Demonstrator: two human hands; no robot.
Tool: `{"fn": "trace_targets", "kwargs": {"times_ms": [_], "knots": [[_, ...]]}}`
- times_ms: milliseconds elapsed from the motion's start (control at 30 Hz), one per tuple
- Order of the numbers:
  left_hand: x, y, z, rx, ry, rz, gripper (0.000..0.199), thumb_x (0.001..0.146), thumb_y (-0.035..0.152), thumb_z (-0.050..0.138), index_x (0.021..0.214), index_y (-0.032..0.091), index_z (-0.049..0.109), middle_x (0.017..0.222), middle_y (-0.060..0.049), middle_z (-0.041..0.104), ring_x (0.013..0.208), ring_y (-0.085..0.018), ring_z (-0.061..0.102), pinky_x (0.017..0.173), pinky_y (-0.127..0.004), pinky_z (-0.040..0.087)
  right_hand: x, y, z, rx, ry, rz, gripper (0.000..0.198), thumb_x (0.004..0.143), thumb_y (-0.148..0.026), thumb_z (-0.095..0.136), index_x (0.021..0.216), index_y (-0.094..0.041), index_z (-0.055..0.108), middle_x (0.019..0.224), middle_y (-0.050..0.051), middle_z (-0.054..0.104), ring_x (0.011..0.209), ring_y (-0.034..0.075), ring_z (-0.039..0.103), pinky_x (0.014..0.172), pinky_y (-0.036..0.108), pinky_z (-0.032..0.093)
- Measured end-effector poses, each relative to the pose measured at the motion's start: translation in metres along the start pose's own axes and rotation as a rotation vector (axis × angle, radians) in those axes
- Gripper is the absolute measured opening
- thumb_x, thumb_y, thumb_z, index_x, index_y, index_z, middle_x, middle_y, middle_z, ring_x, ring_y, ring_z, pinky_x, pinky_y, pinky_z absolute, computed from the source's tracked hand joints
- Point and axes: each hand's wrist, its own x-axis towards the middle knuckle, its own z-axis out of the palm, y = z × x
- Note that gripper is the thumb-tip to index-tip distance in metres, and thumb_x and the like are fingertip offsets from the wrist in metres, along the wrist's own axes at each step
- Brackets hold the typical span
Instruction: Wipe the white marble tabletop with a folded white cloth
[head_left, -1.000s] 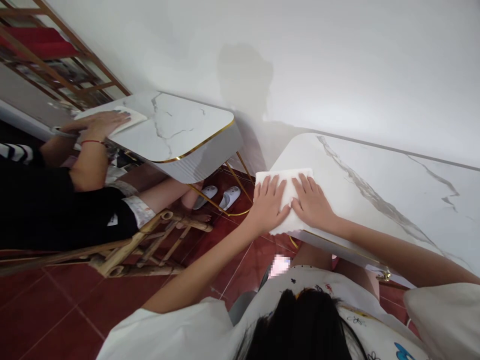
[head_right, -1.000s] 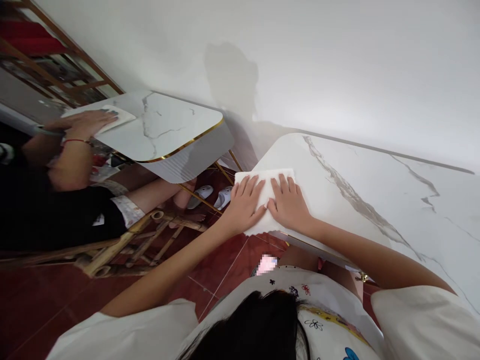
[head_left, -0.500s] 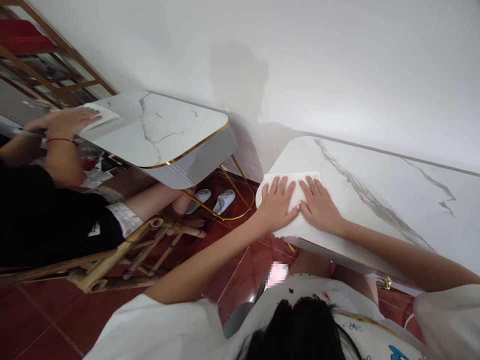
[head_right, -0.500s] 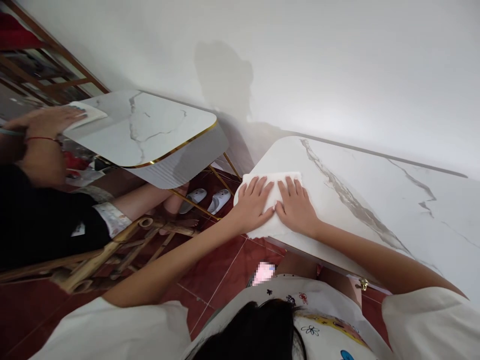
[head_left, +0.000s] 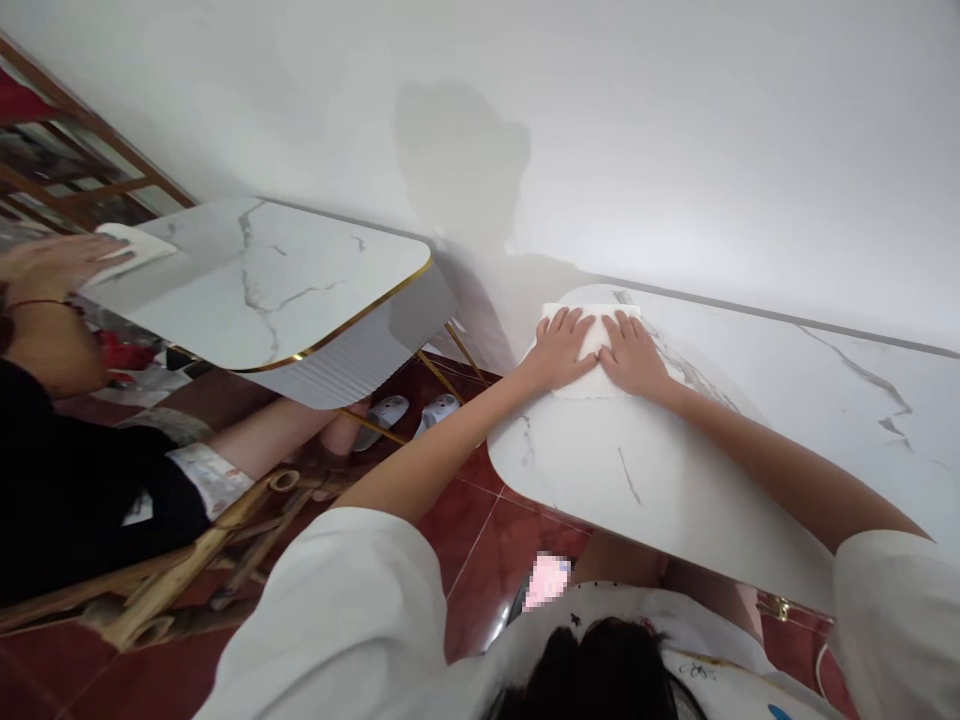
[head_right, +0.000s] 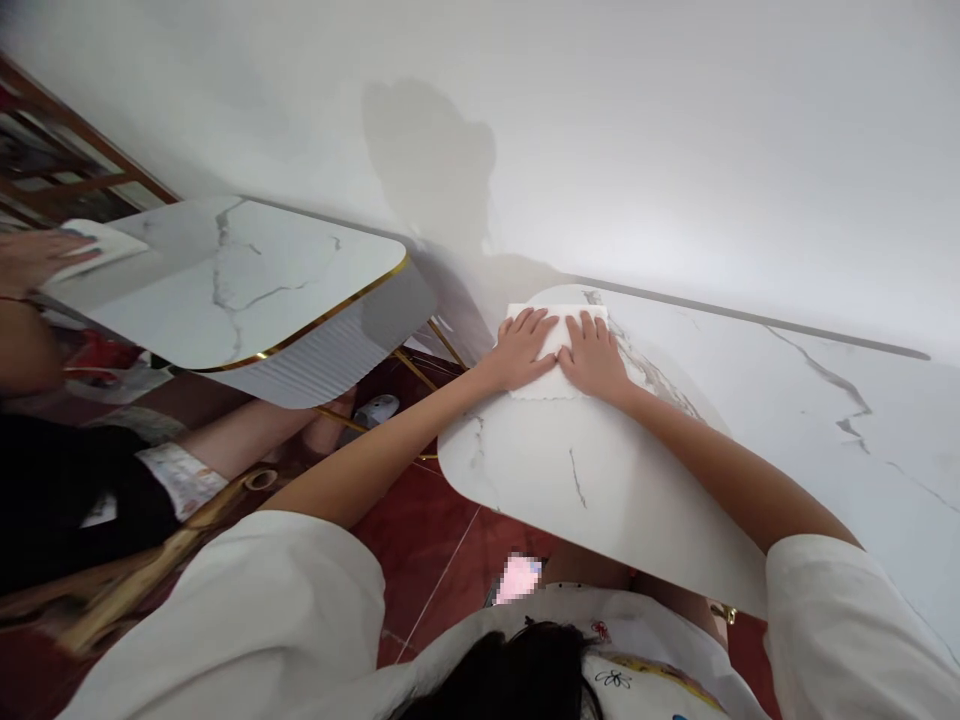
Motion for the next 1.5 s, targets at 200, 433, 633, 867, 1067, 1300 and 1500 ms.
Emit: {"fn": "trace_targets", "kwargs": {"times_ms": [200,433,633,867,1067,1300,1500], "knots": [[0.050,-0.016,0.007,-0.013,0.032,-0.020,0.060,0.092,0.046,0.038,0.145,0.018,0.033,0.153,-0.015,0.030,0.143,-0.034,0.020,0.112,-0.055,0.019,0.048,0.029,0.007,0.000,0.002,-0.003,0.055,0.092,-0.032,0.031,0.143,-0.013,0.033,0.153,0.015,0.029,0.138,0.031,0.026,0.107,0.049,0.030],[0.092,-0.028,0.009,-0.015,0.051,-0.041,0.058,0.090,0.042,0.040,0.143,0.018,0.035,0.151,-0.015,0.033,0.141,-0.033,0.023,0.112,-0.053,0.020,0.089,0.053,0.012,0.050,0.007,-0.013,0.055,0.091,-0.032,0.031,0.143,-0.015,0.034,0.151,0.013,0.031,0.137,0.030,0.027,0.108,0.049,0.029],[0.112,-0.037,0.010,-0.008,0.040,-0.026,0.059,0.090,0.041,0.039,0.143,0.016,0.035,0.150,-0.016,0.034,0.140,-0.032,0.026,0.111,-0.052,0.022,0.109,0.061,0.014,0.027,0.014,-0.018,0.054,0.091,-0.030,0.031,0.142,-0.014,0.035,0.148,0.014,0.036,0.132,0.031,0.033,0.105,0.049,0.032],[0.111,-0.035,0.011,0.012,0.024,-0.053,0.060,0.092,0.039,0.038,0.146,0.015,0.030,0.153,-0.015,0.030,0.143,-0.032,0.021,0.113,-0.050,0.019,0.108,0.063,0.018,-0.015,0.031,-0.029,0.055,0.092,-0.028,0.030,0.144,-0.011,0.032,0.149,0.016,0.034,0.133,0.031,0.033,0.106,0.048,0.031],[0.101,-0.026,0.013,0.021,0.021,-0.063,0.062,0.092,0.042,0.038,0.148,0.016,0.028,0.155,-0.015,0.025,0.144,-0.033,0.017,0.114,-0.051,0.014,0.095,0.061,0.016,-0.012,0.036,-0.029,0.056,0.092,-0.030,0.032,0.144,-0.011,0.034,0.151,0.016,0.031,0.136,0.033,0.030,0.107,0.049,0.030],[0.071,-0.003,0.013,0.041,-0.002,-0.040,0.065,0.093,0.044,0.034,0.149,0.012,0.025,0.156,-0.018,0.022,0.144,-0.036,0.014,0.113,-0.054,0.015,0.059,0.057,0.005,0.009,0.018,-0.028,0.057,0.093,-0.033,0.031,0.145,-0.013,0.033,0.153,0.014,0.030,0.139,0.032,0.027,0.109,0.048,0.029],[0.024,0.030,0.010,0.047,0.017,-0.040,0.063,0.092,0.044,0.036,0.145,0.011,0.032,0.154,-0.018,0.027,0.143,-0.035,0.018,0.114,-0.053,0.016,0.006,0.045,-0.006,0.006,-0.008,-0.047,0.056,0.093,-0.033,0.032,0.145,-0.012,0.035,0.154,0.014,0.029,0.141,0.031,0.025,0.111,0.047,0.028]]}}
